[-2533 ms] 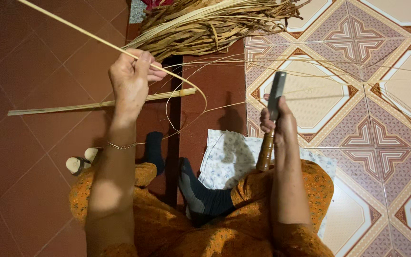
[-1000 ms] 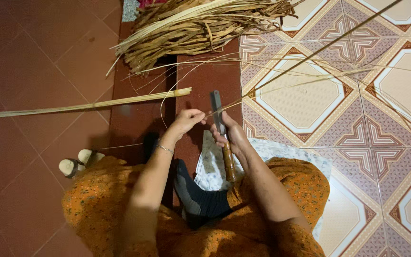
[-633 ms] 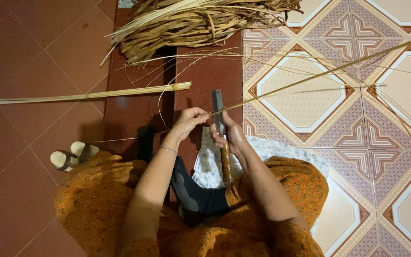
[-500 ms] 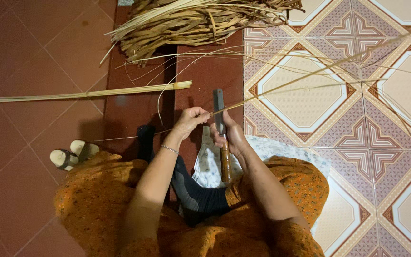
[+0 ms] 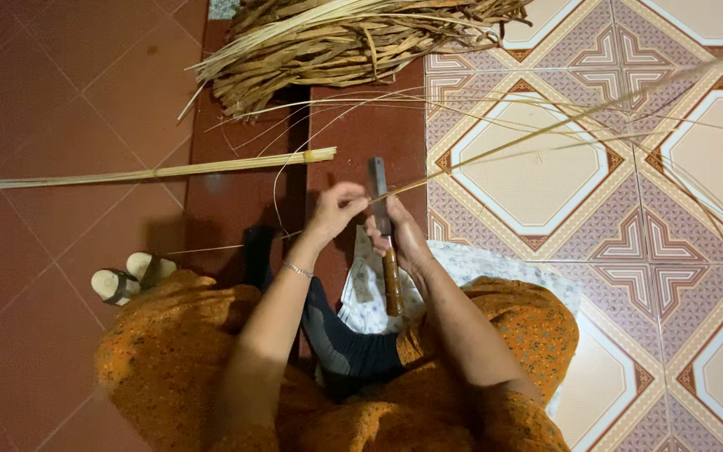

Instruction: The person sits on a tiled floor and uses a knife to split long bamboo strips into thinner strands. They hold the bamboo with one hand and draw the knife along its length to separate fibers, then place the split pieces aside.

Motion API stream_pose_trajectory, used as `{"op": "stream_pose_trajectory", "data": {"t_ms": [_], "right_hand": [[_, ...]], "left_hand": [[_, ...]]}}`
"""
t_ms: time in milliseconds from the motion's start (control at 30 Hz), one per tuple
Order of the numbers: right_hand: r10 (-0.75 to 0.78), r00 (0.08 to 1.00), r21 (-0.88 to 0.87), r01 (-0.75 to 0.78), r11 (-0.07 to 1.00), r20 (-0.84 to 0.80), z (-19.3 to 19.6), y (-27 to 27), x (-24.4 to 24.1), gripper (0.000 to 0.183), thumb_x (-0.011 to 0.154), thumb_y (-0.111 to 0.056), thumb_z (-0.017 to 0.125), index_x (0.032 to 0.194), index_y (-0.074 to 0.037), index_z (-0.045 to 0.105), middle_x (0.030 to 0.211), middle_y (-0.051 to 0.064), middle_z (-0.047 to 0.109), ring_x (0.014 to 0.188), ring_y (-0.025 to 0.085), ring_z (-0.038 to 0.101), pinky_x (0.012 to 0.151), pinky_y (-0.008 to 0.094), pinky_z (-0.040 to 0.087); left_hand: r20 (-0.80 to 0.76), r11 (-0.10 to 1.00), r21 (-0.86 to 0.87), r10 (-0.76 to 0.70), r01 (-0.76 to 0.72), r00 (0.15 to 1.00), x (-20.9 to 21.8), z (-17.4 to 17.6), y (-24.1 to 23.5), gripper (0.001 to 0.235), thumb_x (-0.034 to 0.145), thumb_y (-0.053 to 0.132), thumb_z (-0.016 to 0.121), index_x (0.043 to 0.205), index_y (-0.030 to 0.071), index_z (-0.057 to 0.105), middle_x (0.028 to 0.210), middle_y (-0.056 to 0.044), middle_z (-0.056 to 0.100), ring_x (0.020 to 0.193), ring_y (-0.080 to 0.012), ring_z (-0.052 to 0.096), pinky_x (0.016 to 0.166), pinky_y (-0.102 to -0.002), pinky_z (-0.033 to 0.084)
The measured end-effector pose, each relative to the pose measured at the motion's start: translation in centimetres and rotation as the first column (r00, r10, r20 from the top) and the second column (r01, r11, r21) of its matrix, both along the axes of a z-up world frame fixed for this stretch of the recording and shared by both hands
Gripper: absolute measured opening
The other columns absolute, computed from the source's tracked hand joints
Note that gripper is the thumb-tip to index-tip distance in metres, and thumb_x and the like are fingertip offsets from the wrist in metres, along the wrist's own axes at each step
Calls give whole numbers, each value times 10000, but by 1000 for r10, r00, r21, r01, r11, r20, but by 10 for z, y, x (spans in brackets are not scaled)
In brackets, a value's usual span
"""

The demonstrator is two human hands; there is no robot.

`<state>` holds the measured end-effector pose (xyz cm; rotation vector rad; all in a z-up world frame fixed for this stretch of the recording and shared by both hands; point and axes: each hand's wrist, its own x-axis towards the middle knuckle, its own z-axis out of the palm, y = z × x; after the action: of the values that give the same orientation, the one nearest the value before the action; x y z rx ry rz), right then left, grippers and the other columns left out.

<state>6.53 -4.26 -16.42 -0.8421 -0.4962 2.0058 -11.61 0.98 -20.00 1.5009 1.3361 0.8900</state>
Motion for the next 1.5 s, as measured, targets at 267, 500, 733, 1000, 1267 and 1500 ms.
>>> {"op": "stream_pose_trajectory", "data": {"t_ms": [267, 500, 733, 1000, 1267, 1500], "right_hand": [[46, 997, -53, -43, 998, 55, -21, -1, -6, 383, 1094, -404, 353, 1149, -77, 545, 695, 74, 561, 460, 138, 492, 396, 278, 406], [-35, 987, 7, 34, 999, 155, -16, 5, -4, 250, 1069, -235, 453, 1086, -3, 545, 633, 106, 575, 386, 138, 441, 343, 290, 365], [-77, 981, 30, 72, 997, 180, 32, 12, 18, 293, 1080, -352, 380, 1098, -109, 542, 614, 53, 585, 366, 93, 391, 322, 254, 312], [-147, 976, 38, 142, 989, 163, 27, 16, 48, 367, 1069, -392, 396, 1120, -73, 569, 603, 62, 544, 365, 100, 374, 341, 277, 342], [-221, 964, -43, 229, 972, 149, -11, 34, 80, 357, 1054, -407, 440, 1121, -80, 567, 646, 46, 563, 379, 113, 386, 343, 291, 346], [-265, 943, 77, 254, 964, 200, 10, 17, 61, 392, 1029, -432, 449, 1225, -130, 602, 652, 59, 561, 399, 118, 402, 367, 292, 360]], "left_hand": [[-490, 813, 490, -40, 313, 871, 65, 106, -13, 511, 736, 309, 872, 1072, -28, 687, 917, -207, 692, 809, -338, 693, 654, -474, 580], [-795, 861, 218, -117, 460, 596, 84, 102, 16, 231, 995, 131, 548, 933, -47, 683, 766, -162, 658, 599, -220, 638, 446, -312, 499], [-282, 921, 366, -26, 132, 959, 41, 129, 13, 305, 1072, 82, 481, 877, -58, 668, 737, -176, 689, 565, -210, 691, 395, -305, 500], [-16, 973, 212, 98, -92, 995, -9, 155, 22, 259, 1075, 126, 482, 975, -25, 668, 832, -149, 725, 694, -195, 775, 565, -260, 624], [10, 942, 177, 288, -285, 958, -73, 194, 28, 266, 1100, 141, 480, 980, -27, 648, 819, -146, 712, 667, -180, 757, 563, -272, 651], [122, 929, 359, 52, -93, 991, -29, 198, 17, 224, 1104, 94, 507, 1008, -36, 662, 882, -147, 710, 735, -181, 765, 611, -257, 646]]}}
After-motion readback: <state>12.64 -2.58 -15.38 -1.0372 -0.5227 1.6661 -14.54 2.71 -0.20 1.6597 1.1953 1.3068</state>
